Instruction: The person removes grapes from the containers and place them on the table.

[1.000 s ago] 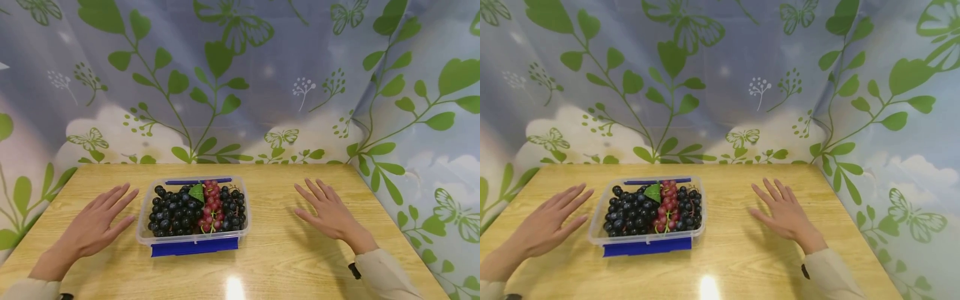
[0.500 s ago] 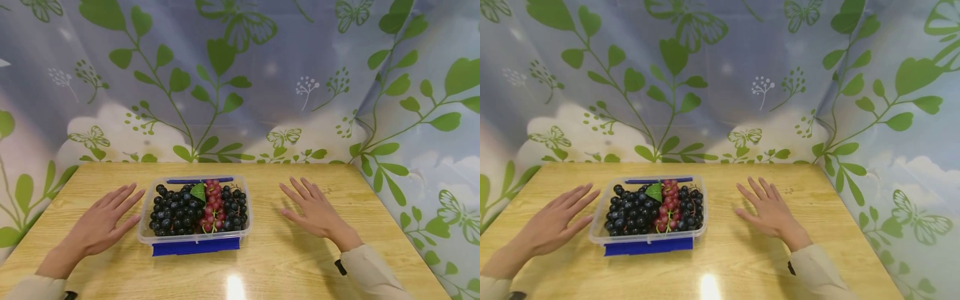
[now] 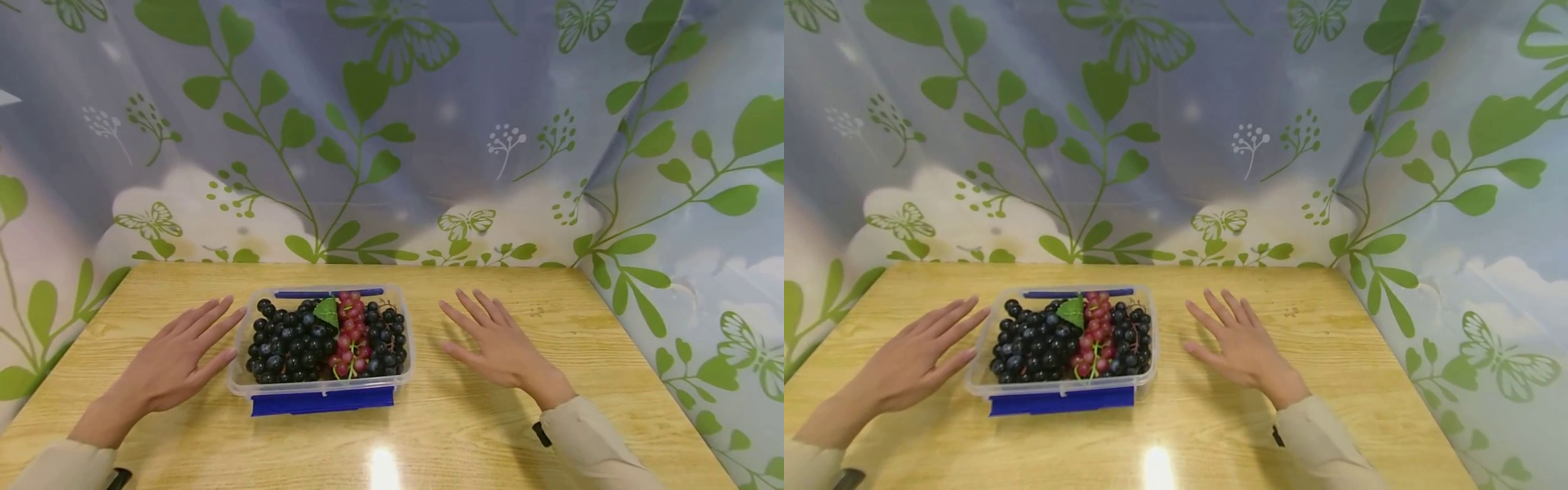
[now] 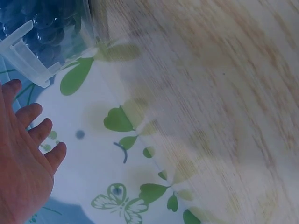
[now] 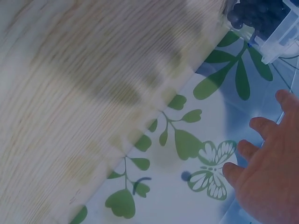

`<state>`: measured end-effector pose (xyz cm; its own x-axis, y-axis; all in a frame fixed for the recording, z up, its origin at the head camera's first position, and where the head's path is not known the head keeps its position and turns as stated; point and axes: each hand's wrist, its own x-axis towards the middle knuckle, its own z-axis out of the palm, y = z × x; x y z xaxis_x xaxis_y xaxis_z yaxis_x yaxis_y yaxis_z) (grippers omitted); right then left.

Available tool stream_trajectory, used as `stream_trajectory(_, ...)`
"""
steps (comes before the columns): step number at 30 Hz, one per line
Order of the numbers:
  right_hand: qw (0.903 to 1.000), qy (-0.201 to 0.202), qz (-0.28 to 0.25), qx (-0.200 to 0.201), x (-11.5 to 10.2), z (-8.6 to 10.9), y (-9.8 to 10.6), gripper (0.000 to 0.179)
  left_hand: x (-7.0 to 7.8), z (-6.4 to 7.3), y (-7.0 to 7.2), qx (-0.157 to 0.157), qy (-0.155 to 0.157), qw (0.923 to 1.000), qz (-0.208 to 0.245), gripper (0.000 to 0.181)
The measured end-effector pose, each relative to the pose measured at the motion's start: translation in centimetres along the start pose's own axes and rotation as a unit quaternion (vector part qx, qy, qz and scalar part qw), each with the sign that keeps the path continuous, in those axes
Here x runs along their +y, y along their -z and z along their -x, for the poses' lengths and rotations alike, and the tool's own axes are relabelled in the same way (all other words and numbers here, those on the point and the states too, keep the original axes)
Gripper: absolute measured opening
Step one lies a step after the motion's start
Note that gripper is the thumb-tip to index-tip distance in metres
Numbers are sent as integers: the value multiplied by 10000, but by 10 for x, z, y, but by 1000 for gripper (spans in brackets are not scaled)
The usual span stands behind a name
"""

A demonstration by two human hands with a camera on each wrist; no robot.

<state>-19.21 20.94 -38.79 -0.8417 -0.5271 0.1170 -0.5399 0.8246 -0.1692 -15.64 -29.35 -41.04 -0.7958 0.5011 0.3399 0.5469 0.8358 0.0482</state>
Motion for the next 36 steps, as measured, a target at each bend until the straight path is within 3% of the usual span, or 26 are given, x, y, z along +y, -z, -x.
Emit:
stream_trajectory(29,9990,405,-191,-10,-27,-26,-4,66,4,-11,-3,-148,-628,9962,-593,59)
stream_trajectory(36,9982,588,-133,-56,-33,-33,-3,67,4,-12,-3,-179,-586,9968,-513,58)
